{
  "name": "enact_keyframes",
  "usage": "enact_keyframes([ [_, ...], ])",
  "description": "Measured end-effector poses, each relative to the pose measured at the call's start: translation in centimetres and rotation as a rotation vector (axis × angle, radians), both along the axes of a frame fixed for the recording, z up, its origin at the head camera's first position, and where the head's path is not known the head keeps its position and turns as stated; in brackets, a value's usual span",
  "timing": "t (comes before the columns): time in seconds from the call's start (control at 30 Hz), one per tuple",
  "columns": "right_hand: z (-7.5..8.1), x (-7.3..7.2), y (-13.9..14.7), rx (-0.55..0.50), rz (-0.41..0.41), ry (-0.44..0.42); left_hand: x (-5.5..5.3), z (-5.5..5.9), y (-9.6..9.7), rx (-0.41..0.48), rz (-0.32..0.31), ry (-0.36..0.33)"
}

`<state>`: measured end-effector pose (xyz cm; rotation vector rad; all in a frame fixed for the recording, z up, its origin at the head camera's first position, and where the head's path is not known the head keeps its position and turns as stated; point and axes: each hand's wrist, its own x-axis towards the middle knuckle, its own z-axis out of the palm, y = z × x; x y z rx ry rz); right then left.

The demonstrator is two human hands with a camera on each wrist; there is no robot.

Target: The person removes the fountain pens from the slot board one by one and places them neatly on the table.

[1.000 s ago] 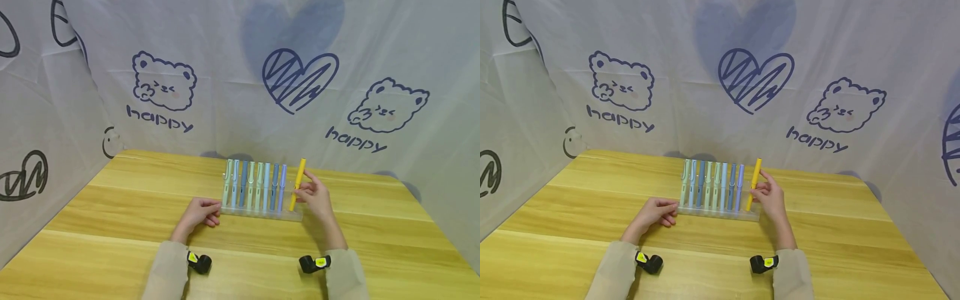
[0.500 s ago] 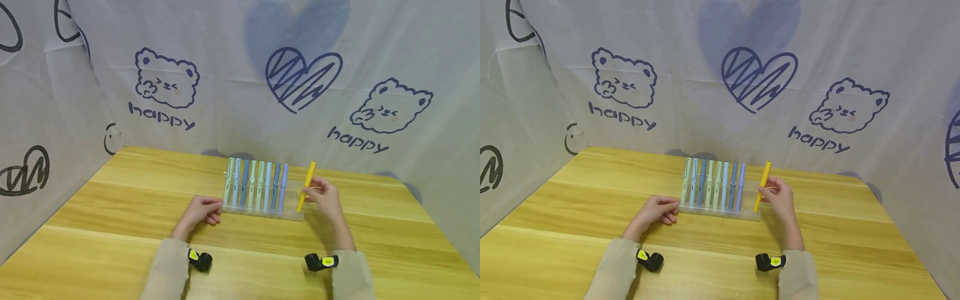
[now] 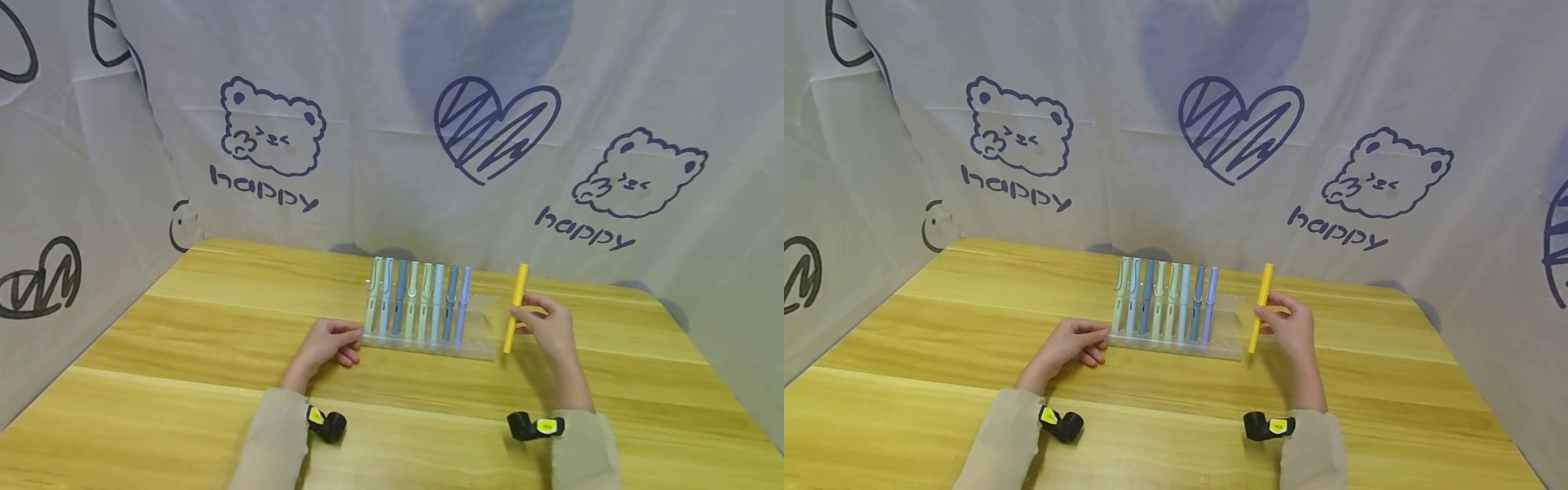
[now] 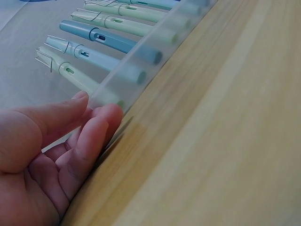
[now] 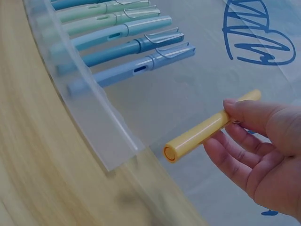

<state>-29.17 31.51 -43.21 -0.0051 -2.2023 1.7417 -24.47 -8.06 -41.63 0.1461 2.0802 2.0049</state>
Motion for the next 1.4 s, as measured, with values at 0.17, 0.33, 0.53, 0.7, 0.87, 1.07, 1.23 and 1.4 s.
enact_keyframes([
  [0.17,0.3,0.6,-0.1,0.033,-0.027,-0.052,0.0,0.0,0.0,0.003,-0.003,0.005],
  [0.33,2.6,2.6,-1.5,0.021,-0.015,-0.132,0.0,0.0,-0.1,0.006,-0.004,0.006],
  [0.53,5.9,5.1,-3.8,0.025,0.026,-0.21,-0.1,-0.2,-0.1,0.005,-0.002,-0.001],
  [0.7,6.1,5.4,-4.2,0.062,0.036,-0.245,-0.2,-0.3,-0.1,0.009,0.001,-0.007],
  [0.87,5.6,5.1,-4.3,0.075,0.032,-0.253,-0.2,-0.3,-0.1,0.012,0.001,0.0],
  [1.07,5.2,5.0,-4.5,0.061,0.034,-0.279,-0.3,-0.2,-0.1,0.008,0.009,-0.009],
  [1.23,5.0,5.0,-4.7,0.068,0.062,-0.321,-0.1,-0.1,-0.1,0.0,0.003,-0.001],
  [1.4,4.7,4.9,-4.8,0.089,0.08,-0.344,0.1,0.2,-0.1,-0.006,0.004,0.004],
])
